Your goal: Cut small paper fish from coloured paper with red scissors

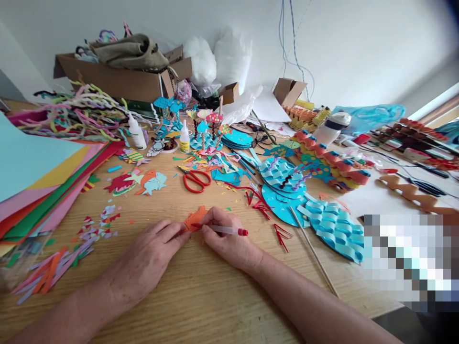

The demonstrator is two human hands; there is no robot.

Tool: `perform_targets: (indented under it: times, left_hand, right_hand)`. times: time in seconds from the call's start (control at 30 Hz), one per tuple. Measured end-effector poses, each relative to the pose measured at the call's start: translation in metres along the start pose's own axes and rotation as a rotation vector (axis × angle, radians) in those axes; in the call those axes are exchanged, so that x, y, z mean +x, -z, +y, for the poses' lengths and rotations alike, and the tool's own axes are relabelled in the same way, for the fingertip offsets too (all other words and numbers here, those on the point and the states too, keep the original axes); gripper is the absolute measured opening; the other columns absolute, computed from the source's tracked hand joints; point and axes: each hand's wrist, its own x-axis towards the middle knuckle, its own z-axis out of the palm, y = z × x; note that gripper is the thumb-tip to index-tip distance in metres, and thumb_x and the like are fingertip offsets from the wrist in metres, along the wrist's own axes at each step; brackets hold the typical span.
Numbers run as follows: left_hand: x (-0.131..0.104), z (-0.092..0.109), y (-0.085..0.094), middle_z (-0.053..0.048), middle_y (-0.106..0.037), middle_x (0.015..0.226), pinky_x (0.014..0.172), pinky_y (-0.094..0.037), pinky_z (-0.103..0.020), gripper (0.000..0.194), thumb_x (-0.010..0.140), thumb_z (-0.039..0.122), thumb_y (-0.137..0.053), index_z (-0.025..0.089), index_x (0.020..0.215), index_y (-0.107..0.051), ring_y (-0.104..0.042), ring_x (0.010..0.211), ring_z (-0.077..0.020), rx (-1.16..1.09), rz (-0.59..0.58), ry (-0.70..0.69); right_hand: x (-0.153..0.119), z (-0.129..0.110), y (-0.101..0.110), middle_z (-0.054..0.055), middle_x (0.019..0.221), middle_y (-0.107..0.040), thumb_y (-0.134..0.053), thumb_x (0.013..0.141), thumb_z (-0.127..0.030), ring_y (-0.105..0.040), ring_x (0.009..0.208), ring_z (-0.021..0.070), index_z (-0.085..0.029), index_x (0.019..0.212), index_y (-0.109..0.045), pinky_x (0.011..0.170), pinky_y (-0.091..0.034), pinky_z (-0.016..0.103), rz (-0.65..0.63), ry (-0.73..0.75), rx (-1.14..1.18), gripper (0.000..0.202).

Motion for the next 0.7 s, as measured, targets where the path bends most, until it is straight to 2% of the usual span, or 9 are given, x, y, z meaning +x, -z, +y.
perform_targets:
  times: [0.4,0.7]
  left_hand:
    - [0.0028,0.0019,0.0045,-0.007,-0.062,0.098,0.078,-0.051,-0.036,0.041,0.082,0.002,-0.03,0.013,0.108,-0.06,-0.053,0.089,-0.0197,0.028,0.004,-0.035]
    - [0.0012,0.0012,0.0013,-0.006,-0.061,0.103,0.082,-0.049,-0.036,0.045,0.081,0.001,-0.03,0.017,0.112,-0.059,-0.052,0.093,-0.0189,-0.009,-0.014,0.014]
  right_hand:
    - [0.0005,0.0016,-0.0015,-0.004,0.059,-0.054,-0.049,0.07,-0.009,-0.046,0.05,0.0076,-0.018,0.071,-0.053,0.049,-0.036,0.017,-0.002,0.024,-0.014,0.01]
    - [0.0003,-0.0012,-0.0013,-0.005,0.06,-0.055,-0.049,0.07,-0.008,-0.046,0.05,0.0075,-0.019,0.07,-0.052,0.048,-0.036,0.017,-0.021,0.007,-0.039,0.012]
